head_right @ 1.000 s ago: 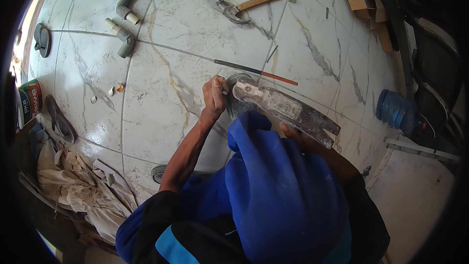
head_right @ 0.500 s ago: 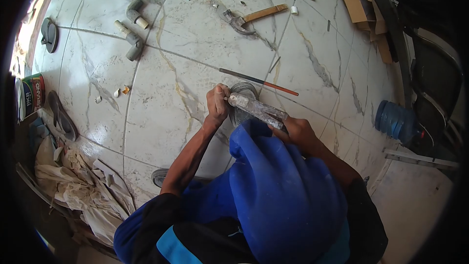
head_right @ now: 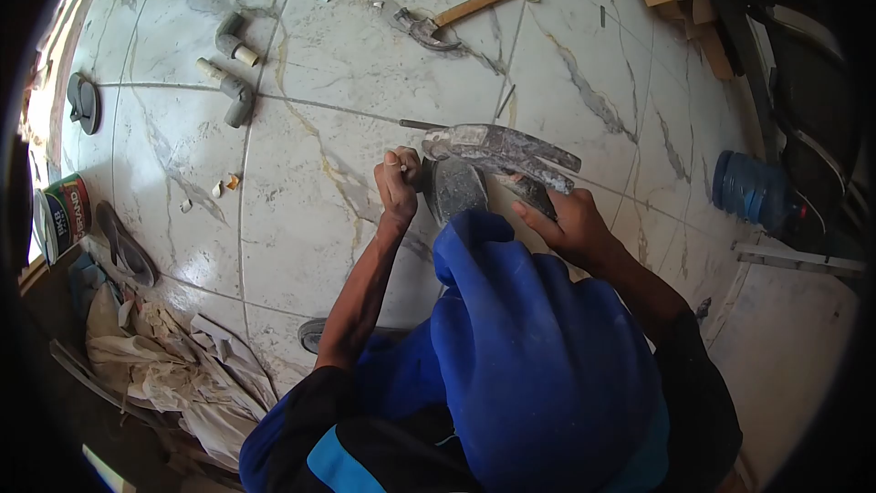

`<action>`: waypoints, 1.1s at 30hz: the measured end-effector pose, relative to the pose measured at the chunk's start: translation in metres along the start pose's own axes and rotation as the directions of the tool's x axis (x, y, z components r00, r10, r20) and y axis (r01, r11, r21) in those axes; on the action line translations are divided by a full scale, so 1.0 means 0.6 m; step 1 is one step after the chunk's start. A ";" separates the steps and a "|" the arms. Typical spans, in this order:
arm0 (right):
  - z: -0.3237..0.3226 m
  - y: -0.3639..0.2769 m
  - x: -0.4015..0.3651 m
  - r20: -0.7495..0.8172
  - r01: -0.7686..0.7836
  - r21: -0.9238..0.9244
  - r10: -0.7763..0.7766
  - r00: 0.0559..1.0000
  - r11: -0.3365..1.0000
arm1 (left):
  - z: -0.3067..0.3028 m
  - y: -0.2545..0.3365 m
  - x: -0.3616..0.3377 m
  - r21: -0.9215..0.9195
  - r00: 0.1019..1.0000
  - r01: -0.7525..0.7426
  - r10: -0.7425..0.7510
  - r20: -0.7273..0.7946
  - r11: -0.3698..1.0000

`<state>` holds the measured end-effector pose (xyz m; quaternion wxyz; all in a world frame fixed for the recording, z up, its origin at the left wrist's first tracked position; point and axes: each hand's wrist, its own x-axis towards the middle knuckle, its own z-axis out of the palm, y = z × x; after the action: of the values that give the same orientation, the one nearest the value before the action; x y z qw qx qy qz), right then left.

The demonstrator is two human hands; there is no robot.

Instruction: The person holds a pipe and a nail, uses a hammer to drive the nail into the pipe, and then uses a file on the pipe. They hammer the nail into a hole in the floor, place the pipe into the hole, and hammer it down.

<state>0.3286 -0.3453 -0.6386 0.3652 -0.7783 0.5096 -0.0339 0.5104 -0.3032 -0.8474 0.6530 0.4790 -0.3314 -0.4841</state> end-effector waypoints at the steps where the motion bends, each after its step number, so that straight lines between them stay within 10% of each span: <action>1: -0.009 -0.010 -0.002 0.013 -0.185 0.112 0.185 0.983 0.976 | -0.001 0.005 0.004 -0.091 0.996 0.079 -0.076 0.036 0.993; 17: 0.022 0.076 -0.012 -0.033 -0.209 0.445 0.249 0.968 0.871 | -0.023 0.029 0.002 -0.014 0.979 -0.061 0.057 -0.195 0.998; 23: 0.031 0.095 -0.013 0.001 -0.154 0.391 0.167 0.986 0.908 | 0.007 0.008 -0.021 -0.067 0.832 0.470 -0.467 -0.298 0.880; 33: 0.060 0.121 -0.036 -0.056 -0.060 0.405 0.090 0.994 0.912 | 0.028 -0.017 -0.031 -0.114 0.918 0.155 -0.185 -0.349 0.981</action>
<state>0.2780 -0.3241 -0.7017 0.4997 -0.6646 0.5343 -0.1524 0.4864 -0.2914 -0.8512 0.6775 0.5582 -0.1432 -0.4570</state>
